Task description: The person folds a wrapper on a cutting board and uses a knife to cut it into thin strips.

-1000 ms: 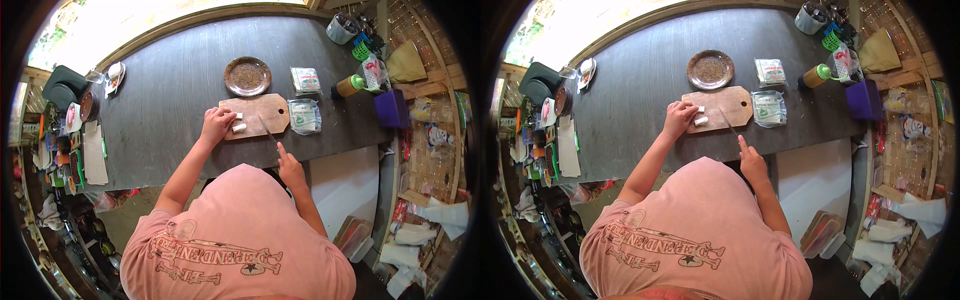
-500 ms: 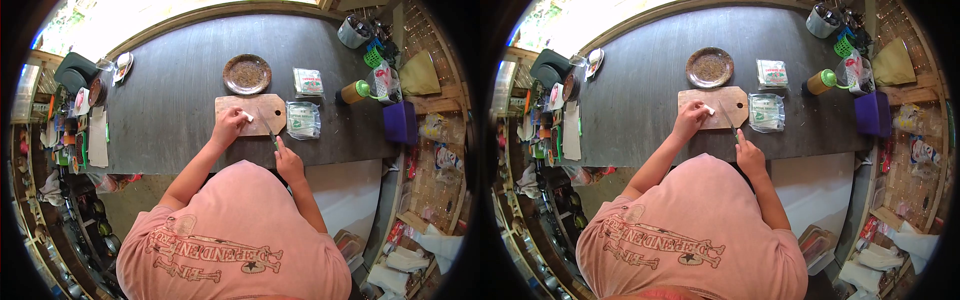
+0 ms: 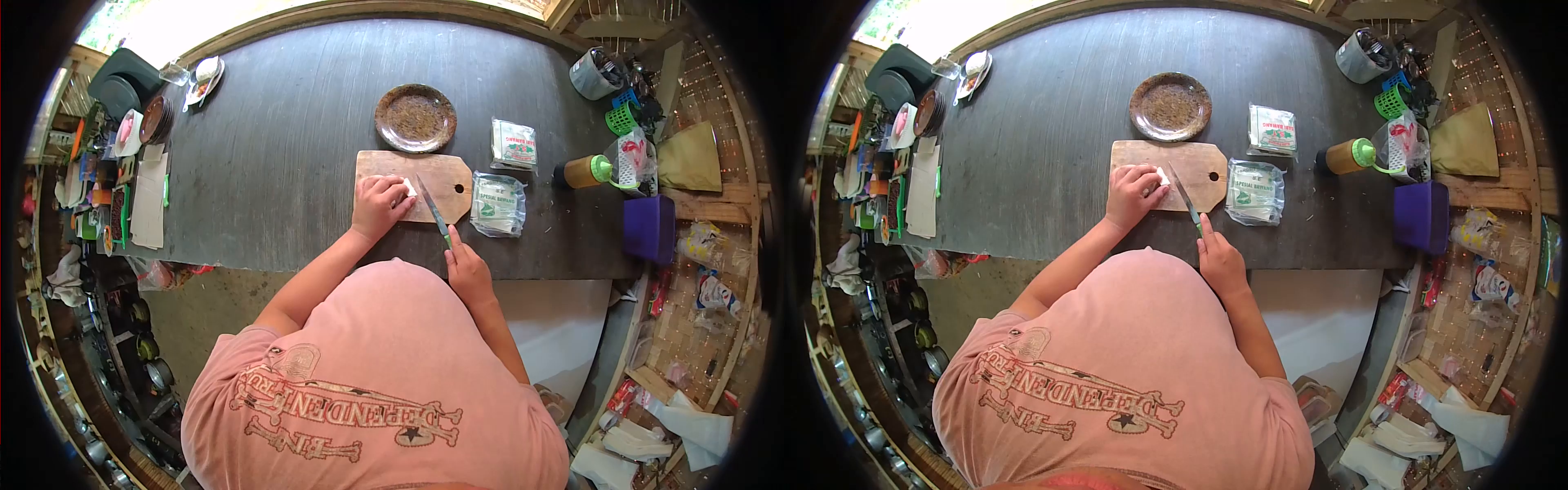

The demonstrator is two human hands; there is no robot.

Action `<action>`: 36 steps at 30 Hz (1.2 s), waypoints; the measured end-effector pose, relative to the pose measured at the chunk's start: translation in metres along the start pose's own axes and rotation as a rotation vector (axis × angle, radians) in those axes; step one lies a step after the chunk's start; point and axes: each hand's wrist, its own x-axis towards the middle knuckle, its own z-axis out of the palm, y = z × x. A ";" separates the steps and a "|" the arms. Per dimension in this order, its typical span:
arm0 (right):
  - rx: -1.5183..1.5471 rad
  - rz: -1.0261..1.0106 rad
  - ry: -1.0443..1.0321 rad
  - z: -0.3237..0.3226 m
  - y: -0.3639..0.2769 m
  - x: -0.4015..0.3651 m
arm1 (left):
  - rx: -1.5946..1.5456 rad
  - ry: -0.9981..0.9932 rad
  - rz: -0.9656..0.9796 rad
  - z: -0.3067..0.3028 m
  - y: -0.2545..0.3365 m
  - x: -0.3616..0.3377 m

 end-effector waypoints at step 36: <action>-0.263 -0.025 0.032 0.008 -0.021 -0.002 | -0.027 0.030 0.047 -0.002 -0.007 -0.002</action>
